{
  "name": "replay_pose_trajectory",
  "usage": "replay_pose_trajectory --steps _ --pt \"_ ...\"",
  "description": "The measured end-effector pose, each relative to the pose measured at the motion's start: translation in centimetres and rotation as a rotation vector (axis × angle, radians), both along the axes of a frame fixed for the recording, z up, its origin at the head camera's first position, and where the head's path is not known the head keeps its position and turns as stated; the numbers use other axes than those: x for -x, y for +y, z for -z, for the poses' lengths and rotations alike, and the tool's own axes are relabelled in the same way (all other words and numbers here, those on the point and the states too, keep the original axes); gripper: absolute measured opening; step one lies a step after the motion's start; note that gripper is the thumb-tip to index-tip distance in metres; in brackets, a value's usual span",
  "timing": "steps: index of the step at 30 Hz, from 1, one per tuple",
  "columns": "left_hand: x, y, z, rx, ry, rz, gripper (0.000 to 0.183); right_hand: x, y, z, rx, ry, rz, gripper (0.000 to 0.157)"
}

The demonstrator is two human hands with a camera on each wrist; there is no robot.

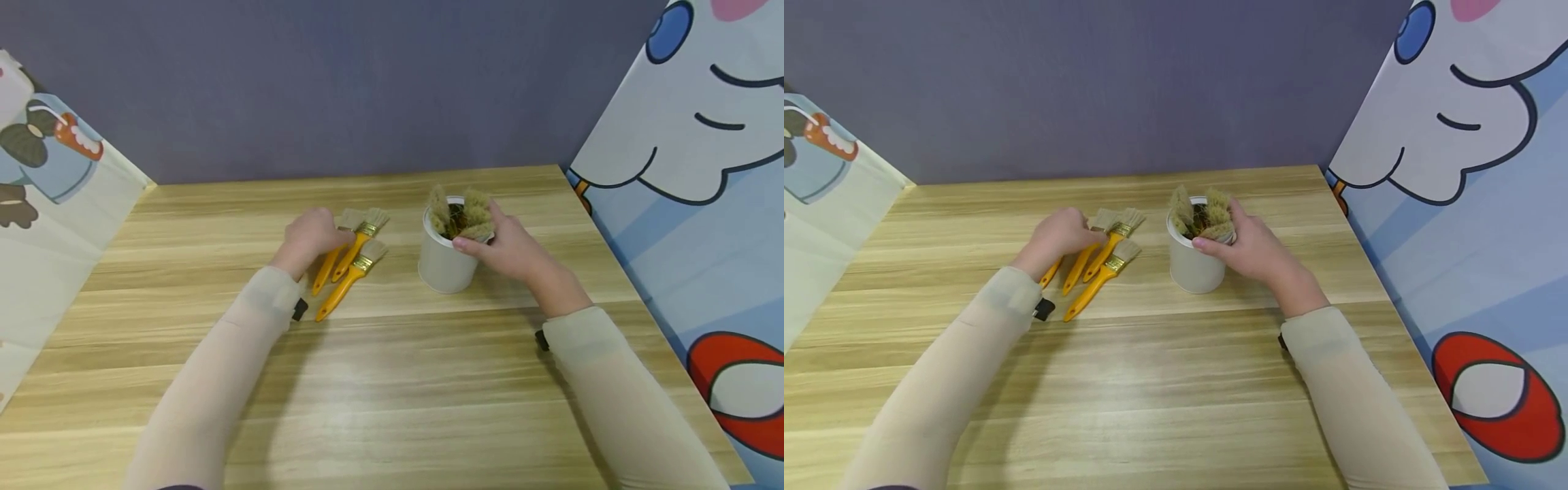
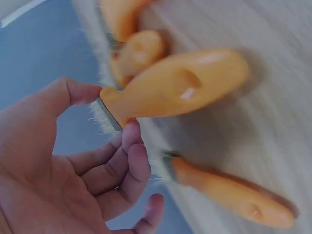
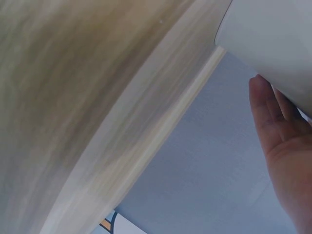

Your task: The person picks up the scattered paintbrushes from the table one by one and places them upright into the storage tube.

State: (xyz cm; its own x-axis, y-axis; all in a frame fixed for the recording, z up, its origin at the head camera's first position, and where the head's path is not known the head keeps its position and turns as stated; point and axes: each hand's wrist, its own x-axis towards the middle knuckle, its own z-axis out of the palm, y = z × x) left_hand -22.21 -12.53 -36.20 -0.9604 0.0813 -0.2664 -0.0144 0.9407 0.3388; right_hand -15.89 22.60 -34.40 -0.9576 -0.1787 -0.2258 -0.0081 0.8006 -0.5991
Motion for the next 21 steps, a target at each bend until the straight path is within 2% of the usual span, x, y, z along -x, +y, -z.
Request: replay_pose_trajectory --steps 3,6,12,14,17,21 --pt "-1.0 -0.1 -0.7 -0.042 0.018 0.008 0.051 -0.1 0.0 0.0 0.007 -0.009 0.005 0.126" --pt "-2.5 -0.3 -1.6 -0.066 0.045 0.022 0.051 -0.1 -0.1 0.1 0.004 -0.002 0.007 0.126" --pt "-6.9 -0.9 -3.5 -0.08 0.057 0.062 0.053 -0.1 -0.3 0.2 -0.001 -0.001 0.004 0.125" --pt "-8.5 -1.1 -4.0 -0.103 0.062 0.074 0.046 -0.1 -0.3 0.2 -0.004 -0.002 0.0 0.124" --pt "-10.6 -1.3 -4.8 -0.159 0.077 0.071 0.03 0.0 -0.2 0.1 -0.01 0.002 -0.009 0.124" --pt "-12.8 -1.2 -6.3 -0.231 0.102 0.051 0.034 -0.1 0.0 0.0 -0.014 0.002 -0.012 0.125"
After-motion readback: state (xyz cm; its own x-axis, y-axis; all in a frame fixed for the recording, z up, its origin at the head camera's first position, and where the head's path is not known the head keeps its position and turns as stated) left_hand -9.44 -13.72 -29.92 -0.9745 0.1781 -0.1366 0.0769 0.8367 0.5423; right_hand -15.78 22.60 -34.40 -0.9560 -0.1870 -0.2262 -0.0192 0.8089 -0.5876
